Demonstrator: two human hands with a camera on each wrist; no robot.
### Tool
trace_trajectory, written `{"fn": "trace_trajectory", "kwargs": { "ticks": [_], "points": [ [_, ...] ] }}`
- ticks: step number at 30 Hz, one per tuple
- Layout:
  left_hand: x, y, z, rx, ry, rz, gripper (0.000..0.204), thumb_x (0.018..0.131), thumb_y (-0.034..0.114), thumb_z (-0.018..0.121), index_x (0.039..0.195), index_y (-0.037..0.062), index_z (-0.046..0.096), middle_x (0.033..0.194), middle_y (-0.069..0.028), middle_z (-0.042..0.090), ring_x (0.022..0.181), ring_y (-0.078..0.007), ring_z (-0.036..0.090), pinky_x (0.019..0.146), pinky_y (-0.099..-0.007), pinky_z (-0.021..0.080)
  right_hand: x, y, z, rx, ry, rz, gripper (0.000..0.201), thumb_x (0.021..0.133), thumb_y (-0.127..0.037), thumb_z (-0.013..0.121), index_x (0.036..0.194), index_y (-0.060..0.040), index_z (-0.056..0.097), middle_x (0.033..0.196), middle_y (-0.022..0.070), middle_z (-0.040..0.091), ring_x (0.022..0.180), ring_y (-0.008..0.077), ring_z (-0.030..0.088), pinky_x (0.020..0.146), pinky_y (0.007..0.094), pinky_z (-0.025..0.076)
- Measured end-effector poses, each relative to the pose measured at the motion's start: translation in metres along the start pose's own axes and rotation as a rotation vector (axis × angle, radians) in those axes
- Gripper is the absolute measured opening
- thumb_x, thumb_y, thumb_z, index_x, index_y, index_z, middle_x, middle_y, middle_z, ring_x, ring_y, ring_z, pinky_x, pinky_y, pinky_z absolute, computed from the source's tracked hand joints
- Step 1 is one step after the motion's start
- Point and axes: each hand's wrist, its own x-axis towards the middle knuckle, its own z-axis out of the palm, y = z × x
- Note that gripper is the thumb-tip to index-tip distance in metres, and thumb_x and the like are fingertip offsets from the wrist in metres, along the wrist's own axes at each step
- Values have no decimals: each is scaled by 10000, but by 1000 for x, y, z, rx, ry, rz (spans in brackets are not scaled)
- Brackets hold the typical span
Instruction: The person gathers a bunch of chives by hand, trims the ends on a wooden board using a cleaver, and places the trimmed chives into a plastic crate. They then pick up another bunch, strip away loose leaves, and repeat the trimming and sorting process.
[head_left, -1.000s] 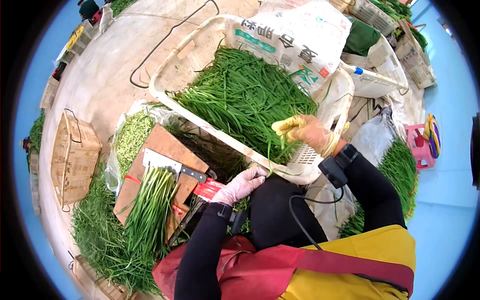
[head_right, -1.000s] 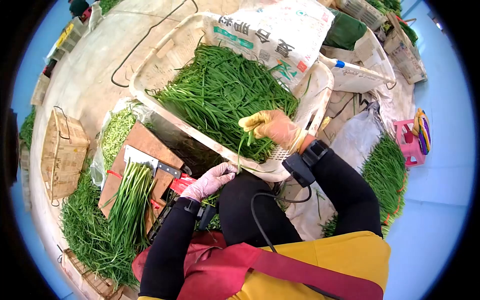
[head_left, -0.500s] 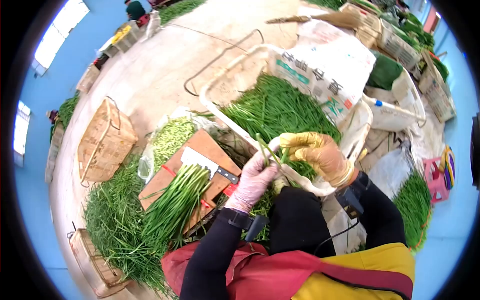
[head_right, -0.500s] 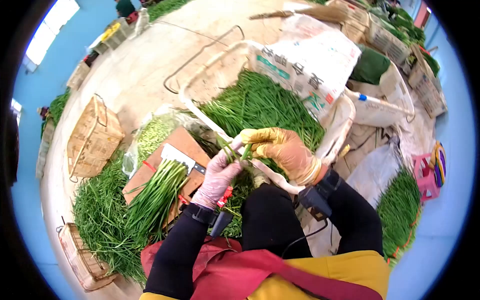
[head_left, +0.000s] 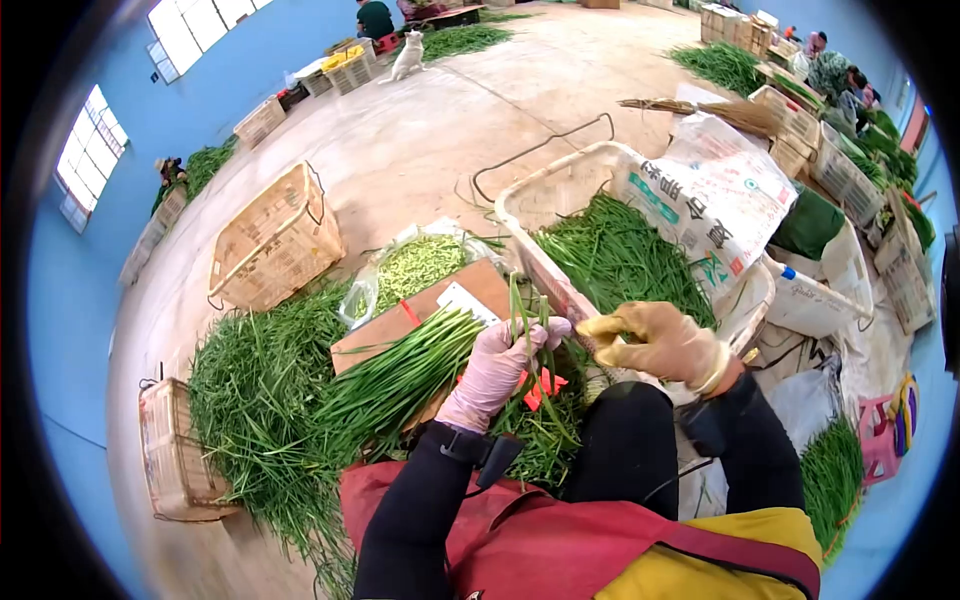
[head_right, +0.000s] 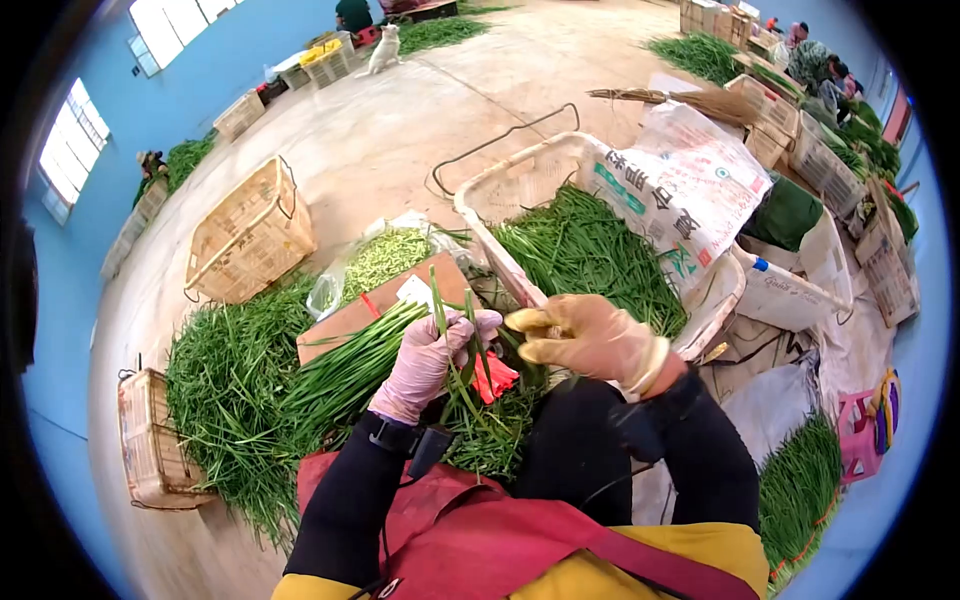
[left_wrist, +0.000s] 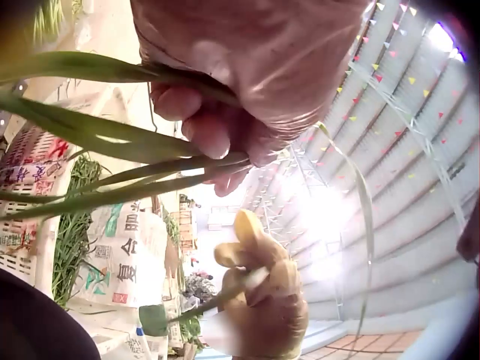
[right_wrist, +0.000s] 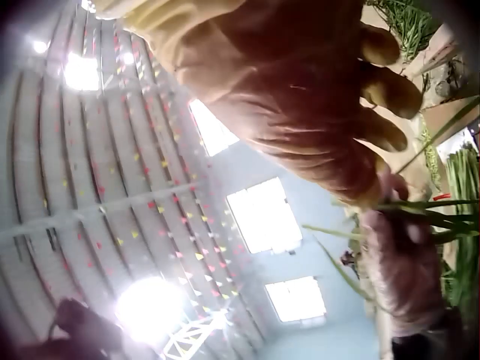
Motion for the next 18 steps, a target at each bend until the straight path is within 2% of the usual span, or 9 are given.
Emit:
{"fn": "trace_trajectory", "kwargs": {
  "ticks": [1,2,4,5,6,8,10,15,18],
  "points": [
    [-5,4,-2,44,-16,-42,258,980,197,576,1145,28,681,953,-26,708,681,-40,561,623,-181,456,5,-3,12,0,68,-81,295,899,-88,669,1180,-1,645,851,15,627,804,77,562,750,244,483],
    [-10,6,-1,87,-33,-85,267,982,200,572,1163,30,673,973,-15,702,744,-39,582,662,-181,468,10,0,24,272,126,-27,312,895,-101,683,1188,-1,638,855,10,628,794,74,561,746,243,481],
    [-18,-1,3,76,23,-54,203,987,205,565,960,44,685,776,19,654,587,-34,548,547,-184,439,22,-16,35,116,128,-204,292,901,-92,677,1171,13,642,907,31,664,788,81,586,738,239,488],
    [-22,-3,3,108,39,-16,196,987,201,567,899,50,656,739,22,631,572,-40,546,543,-190,441,28,-8,52,361,150,-164,237,909,-69,662,1127,23,656,910,31,672,780,84,599,720,238,496],
    [-26,-3,3,141,57,21,213,987,197,569,838,56,626,703,26,608,558,-46,543,538,-195,443,32,-7,56,24,234,-408,196,913,-45,650,1090,36,665,893,31,668,769,81,601,704,240,504],
    [-30,-2,-4,121,67,37,205,989,175,562,821,62,594,695,31,574,567,-54,538,545,-205,451,33,-10,68,420,164,-252,157,907,-44,655,1043,33,670,875,22,666,761,78,598,696,244,504],
    [-36,-1,-11,114,47,9,179,975,199,596,851,71,621,762,43,576,686,-57,522,626,-224,446,34,-5,75,425,159,-202,143,905,-51,655,1021,33,667,869,19,666,753,74,594,688,239,500],
    [-40,-7,-14,243,84,73,152,969,184,595,854,85,600,762,47,560,618,-44,486,551,-203,406,31,-8,73,315,128,-64,136,907,-88,650,971,32,645,850,16,659,739,68,583,663,230,491],
    [-46,-1,-17,158,91,-73,97,956,162,599,897,86,586,806,18,615,594,-40,494,513,-192,402,28,-3,74,334,160,-123,139,917,-107,624,975,18,636,835,23,655,721,76,587,641,232,493]
  ]
}}
